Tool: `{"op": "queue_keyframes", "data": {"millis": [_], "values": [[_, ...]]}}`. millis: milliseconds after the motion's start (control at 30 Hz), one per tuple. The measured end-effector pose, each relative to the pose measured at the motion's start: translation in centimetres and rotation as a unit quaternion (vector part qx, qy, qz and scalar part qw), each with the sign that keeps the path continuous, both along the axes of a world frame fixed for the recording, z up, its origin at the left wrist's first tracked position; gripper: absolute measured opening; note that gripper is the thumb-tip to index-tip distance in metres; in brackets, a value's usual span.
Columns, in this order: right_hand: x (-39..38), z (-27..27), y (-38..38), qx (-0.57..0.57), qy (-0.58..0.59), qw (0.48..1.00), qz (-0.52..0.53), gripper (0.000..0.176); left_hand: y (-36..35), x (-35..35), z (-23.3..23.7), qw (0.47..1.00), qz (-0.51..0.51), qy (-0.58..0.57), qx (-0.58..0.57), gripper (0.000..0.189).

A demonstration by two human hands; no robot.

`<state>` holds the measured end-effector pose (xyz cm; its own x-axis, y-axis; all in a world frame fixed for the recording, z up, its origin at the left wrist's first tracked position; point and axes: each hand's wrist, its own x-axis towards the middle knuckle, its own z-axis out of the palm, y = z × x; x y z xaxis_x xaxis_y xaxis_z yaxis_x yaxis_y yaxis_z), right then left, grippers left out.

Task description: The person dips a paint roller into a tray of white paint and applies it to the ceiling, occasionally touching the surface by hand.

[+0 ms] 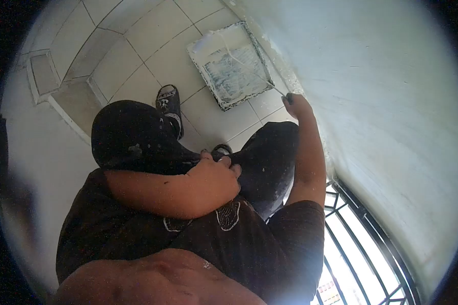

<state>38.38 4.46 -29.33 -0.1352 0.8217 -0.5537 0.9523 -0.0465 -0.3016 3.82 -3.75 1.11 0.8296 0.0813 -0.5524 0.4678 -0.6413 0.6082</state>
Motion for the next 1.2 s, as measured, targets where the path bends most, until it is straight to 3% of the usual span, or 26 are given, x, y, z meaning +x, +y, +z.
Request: {"op": "queue_keyframes", "data": {"millis": [167,367,567,1200], "values": [[1.2,0.0,-0.5,-0.016,-0.027,0.999,-0.017,0.038,0.4,-0.1,0.5,1.000,0.004,-0.001,-0.012,0.033],[-0.3,0.5,-0.4,-0.046,-0.072,0.996,0.014,0.039,0.2,-0.6,0.1,0.999,0.012,-0.025,0.023,0.022],[-0.3,-0.9,-1.4,-0.008,-0.059,0.998,0.019,0.042,0.1,-1.0,0.0,0.999,0.010,-0.031,0.038,0.023],[-3.6,2.5,-4.0,-0.020,-0.078,0.996,-0.025,0.039,0.6,-0.8,0.6,0.999,-0.008,-0.033,0.032,0.023]]}}
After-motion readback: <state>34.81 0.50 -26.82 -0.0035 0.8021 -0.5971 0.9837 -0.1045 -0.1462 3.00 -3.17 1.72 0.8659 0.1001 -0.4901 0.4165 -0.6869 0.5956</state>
